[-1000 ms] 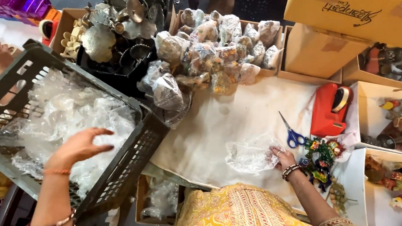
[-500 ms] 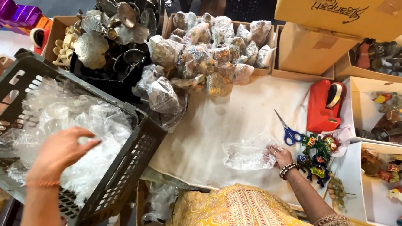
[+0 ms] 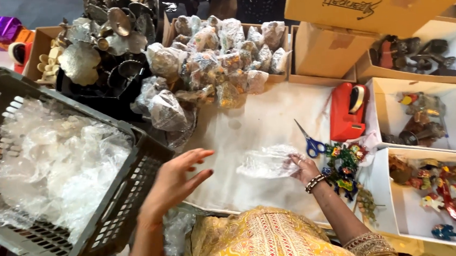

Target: Packaging small decorative figurines and ornaments into bubble wrap and plastic bags at a sorting station.

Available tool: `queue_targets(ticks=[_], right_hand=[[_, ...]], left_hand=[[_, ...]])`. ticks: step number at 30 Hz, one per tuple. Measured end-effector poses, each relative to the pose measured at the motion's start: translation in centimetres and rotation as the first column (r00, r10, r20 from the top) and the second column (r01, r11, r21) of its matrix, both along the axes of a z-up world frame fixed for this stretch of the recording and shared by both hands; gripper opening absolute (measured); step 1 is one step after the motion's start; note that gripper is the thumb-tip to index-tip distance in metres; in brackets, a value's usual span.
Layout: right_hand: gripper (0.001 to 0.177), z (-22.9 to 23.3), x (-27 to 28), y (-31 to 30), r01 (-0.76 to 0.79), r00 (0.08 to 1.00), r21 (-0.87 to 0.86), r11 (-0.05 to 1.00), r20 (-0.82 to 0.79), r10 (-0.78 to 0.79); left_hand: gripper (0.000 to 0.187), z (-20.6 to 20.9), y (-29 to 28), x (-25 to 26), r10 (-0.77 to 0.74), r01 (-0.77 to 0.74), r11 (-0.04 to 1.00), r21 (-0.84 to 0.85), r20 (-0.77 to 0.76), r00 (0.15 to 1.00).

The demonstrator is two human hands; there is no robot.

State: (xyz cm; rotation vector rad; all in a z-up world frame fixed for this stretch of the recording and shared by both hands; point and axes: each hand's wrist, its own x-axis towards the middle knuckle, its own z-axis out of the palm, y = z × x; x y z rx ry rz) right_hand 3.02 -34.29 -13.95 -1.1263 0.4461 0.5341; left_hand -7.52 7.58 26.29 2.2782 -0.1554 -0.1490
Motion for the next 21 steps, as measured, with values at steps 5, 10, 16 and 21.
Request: queue_targets(ticks=[5,10,16,21], right_hand=[[0.024,8.2,-1.4,1.2,-0.046,0.997,0.084,0.995,0.065,0.04],[0.029,10.5,-2.6,0.2,-0.152,0.982,0.231,0.961,0.145,0.12],[0.031,8.0,-2.8,-3.4,-0.095,0.986,0.147,0.985,0.149,0.073],[0.023,7.5,-2.9,-5.4,-0.126,0.977,0.003,0.992,0.172,0.123]], left_hand=[[0.062,-15.8,-4.4,5.5,0.076,-0.099,0.982,-0.158,-0.141,0.987],[0.067,-28.3,-8.8,7.6,0.122,-0.144,0.978,-0.148,-0.15,0.981],[0.028,-28.9,-11.7,5.9,-0.282,-0.088,0.719,-0.689,-0.406,0.869],[0.025,-25.2,-13.1,4.9,-0.126,-0.208,0.769,-0.604,-0.462,0.878]])
